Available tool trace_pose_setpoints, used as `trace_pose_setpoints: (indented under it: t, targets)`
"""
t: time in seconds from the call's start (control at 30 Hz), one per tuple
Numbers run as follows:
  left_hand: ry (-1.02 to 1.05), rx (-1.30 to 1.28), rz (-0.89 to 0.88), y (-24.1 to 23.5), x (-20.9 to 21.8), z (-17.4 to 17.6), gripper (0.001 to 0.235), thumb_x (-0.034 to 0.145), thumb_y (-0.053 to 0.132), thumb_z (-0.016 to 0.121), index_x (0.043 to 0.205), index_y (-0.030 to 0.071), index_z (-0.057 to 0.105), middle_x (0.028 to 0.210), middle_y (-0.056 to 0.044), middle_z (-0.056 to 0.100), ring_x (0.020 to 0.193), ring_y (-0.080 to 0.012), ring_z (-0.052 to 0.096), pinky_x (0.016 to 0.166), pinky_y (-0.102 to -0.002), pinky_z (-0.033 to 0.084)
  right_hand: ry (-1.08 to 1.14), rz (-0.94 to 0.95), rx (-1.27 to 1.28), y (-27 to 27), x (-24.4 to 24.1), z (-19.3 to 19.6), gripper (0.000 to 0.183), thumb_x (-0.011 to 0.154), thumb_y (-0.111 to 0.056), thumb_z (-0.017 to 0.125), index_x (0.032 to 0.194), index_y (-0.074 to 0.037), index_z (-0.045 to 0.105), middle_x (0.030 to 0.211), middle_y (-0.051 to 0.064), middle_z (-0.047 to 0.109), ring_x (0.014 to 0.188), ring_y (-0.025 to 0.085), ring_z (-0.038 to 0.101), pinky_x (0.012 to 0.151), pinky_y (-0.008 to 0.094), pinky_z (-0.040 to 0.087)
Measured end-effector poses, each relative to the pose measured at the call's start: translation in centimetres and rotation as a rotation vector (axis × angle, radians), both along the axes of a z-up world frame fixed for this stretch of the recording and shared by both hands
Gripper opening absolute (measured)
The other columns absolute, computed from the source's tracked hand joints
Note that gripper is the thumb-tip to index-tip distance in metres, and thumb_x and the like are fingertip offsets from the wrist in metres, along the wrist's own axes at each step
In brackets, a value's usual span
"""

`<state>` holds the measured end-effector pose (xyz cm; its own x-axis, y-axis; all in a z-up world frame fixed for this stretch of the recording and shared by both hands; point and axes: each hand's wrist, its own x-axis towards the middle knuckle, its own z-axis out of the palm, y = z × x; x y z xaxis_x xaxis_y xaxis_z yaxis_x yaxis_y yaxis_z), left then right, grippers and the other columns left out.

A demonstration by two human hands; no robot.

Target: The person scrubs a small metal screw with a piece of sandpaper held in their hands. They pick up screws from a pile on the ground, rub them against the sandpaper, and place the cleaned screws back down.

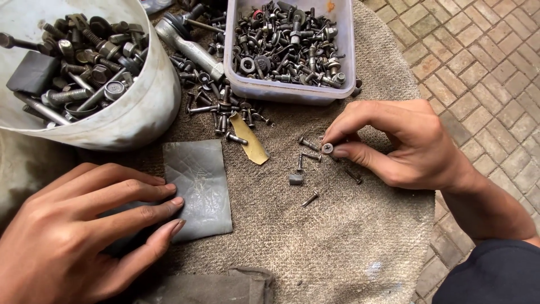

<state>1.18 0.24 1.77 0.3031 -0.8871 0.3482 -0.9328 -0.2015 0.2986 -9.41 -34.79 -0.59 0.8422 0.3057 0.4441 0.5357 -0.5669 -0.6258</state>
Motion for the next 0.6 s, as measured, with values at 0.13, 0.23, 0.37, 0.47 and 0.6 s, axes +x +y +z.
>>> trace_pose_setpoints:
  t: [0.13, 0.23, 0.37, 0.47, 0.6]
  targets:
    - [0.019, 0.003, 0.021, 0.06, -0.09, 0.03, 0.014, 0.084, 0.027, 0.074, 0.091, 0.016, 0.081, 0.096, 0.000, 0.079, 0.086, -0.0174, 0.074, 0.078, -0.032, 0.055, -0.011, 0.067, 0.030, 0.37, 0.30, 0.57, 0.014, 0.086, -0.001, 0.075, 0.096, 0.005, 0.067, 0.089, 0.015, 0.073, 0.080, 0.024, 0.074, 0.076, 0.029, 0.061]
    - [0.011, 0.003, 0.011, 0.06, -0.10, 0.02, 0.015, 0.084, 0.027, 0.074, 0.092, 0.016, 0.081, 0.095, 0.001, 0.079, 0.086, -0.0182, 0.074, 0.079, -0.033, 0.056, -0.009, 0.035, -0.023, 0.42, 0.28, 0.80, 0.011, 0.087, 0.000, 0.076, 0.097, 0.003, 0.072, 0.092, 0.016, 0.070, 0.083, 0.022, 0.071, 0.074, 0.026, 0.060]
    - [0.011, 0.005, 0.007, 0.11, -0.05, -0.02, 0.015, 0.085, 0.027, 0.073, 0.092, 0.016, 0.080, 0.095, 0.001, 0.079, 0.087, -0.0178, 0.074, 0.080, -0.033, 0.055, 0.000, 0.023, -0.022, 0.51, 0.30, 0.85, 0.014, 0.088, 0.004, 0.075, 0.102, 0.003, 0.071, 0.096, 0.016, 0.070, 0.085, 0.022, 0.070, 0.074, 0.026, 0.058]
    - [0.012, 0.008, 0.004, 0.11, -0.04, -0.01, 0.014, 0.085, 0.026, 0.073, 0.091, 0.016, 0.080, 0.095, 0.001, 0.079, 0.088, -0.0179, 0.074, 0.081, -0.033, 0.055, -0.004, 0.009, -0.010, 0.47, 0.22, 0.62, 0.018, 0.089, 0.003, 0.074, 0.105, 0.005, 0.067, 0.095, 0.016, 0.071, 0.085, 0.024, 0.071, 0.078, 0.029, 0.058]
    - [0.015, 0.007, 0.009, 0.08, -0.08, 0.05, 0.014, 0.085, 0.026, 0.073, 0.091, 0.016, 0.080, 0.095, 0.000, 0.079, 0.088, -0.0180, 0.074, 0.081, -0.033, 0.055, 0.017, 0.006, 0.030, 0.52, 0.18, 0.58, 0.021, 0.090, 0.005, 0.073, 0.108, 0.005, 0.063, 0.092, 0.014, 0.071, 0.084, 0.022, 0.071, 0.077, 0.028, 0.058]
